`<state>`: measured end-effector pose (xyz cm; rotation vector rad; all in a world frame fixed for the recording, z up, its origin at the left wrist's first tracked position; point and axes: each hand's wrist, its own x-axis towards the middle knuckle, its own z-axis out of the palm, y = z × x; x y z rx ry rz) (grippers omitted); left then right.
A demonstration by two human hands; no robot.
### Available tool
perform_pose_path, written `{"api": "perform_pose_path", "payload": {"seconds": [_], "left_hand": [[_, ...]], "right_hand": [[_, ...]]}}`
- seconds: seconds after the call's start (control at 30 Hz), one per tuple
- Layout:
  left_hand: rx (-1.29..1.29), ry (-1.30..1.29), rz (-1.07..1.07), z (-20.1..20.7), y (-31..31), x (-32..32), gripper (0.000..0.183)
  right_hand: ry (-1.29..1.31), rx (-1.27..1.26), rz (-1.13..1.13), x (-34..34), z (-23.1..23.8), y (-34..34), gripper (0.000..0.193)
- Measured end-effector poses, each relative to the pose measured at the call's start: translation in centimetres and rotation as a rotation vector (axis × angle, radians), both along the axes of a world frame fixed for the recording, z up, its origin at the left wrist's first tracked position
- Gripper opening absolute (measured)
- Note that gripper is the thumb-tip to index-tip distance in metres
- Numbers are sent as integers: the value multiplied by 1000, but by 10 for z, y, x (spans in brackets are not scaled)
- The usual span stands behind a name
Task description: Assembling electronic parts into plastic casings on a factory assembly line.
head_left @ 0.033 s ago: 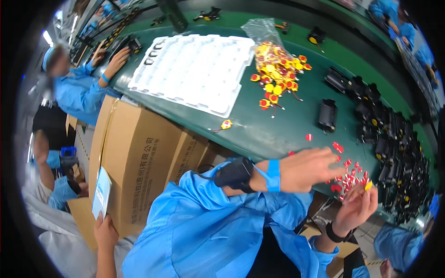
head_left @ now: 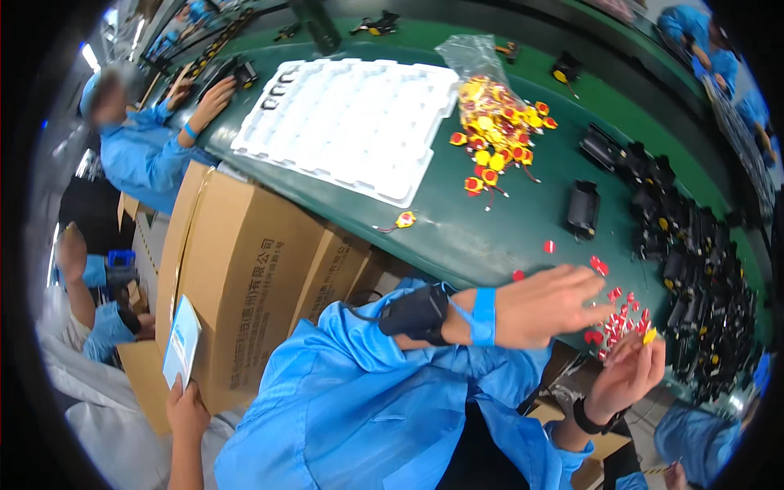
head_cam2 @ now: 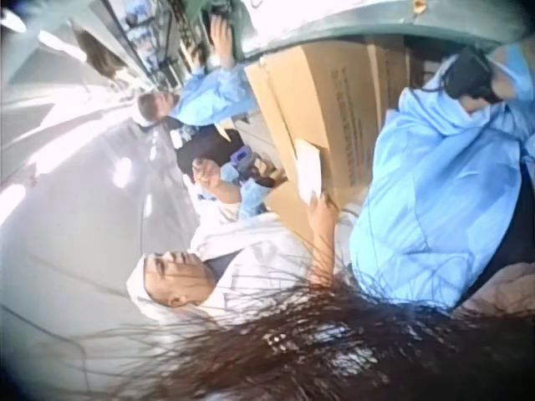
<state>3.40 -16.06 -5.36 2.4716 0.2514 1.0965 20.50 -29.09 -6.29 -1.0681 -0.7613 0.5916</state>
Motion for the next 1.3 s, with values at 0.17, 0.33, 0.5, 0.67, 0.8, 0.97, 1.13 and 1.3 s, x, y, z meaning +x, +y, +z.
{"api": "perform_pose_path", "payload": {"seconds": [0.17, 0.33, 0.5, 0.67, 0.8, 0.97, 1.13, 1.3], "left_hand": [[60, 83, 318, 15, -14, -64, 29], [81, 146, 585, -5, -17, -101, 16], [70, 327, 1194, -15, -27, -154, 21], [-46, 537, 1180, -35, -14, -164, 22], [-69, 514, 930, -37, 2, -147, 26], [44, 475, 791, -31, 11, -107, 25], [101, 460, 817, -34, 29, -79, 24], [39, 359, 808, -50, 31, -78, 22]], "right_hand": [[-236, -97, 35, -36, 3, 2, 23], [-1034, 11, 384, -68, 36, 16, 20], [-1352, 124, 477, -62, 21, 33, 17], [-1382, 56, 237, -44, 19, 29, 15], [-1215, -102, 138, -40, 24, 21, 21], [-1047, -138, 214, -42, 26, 21, 24], [-1148, -142, 184, -44, 26, 24, 26], [-922, -225, 203, -48, 31, 22, 28]]}}
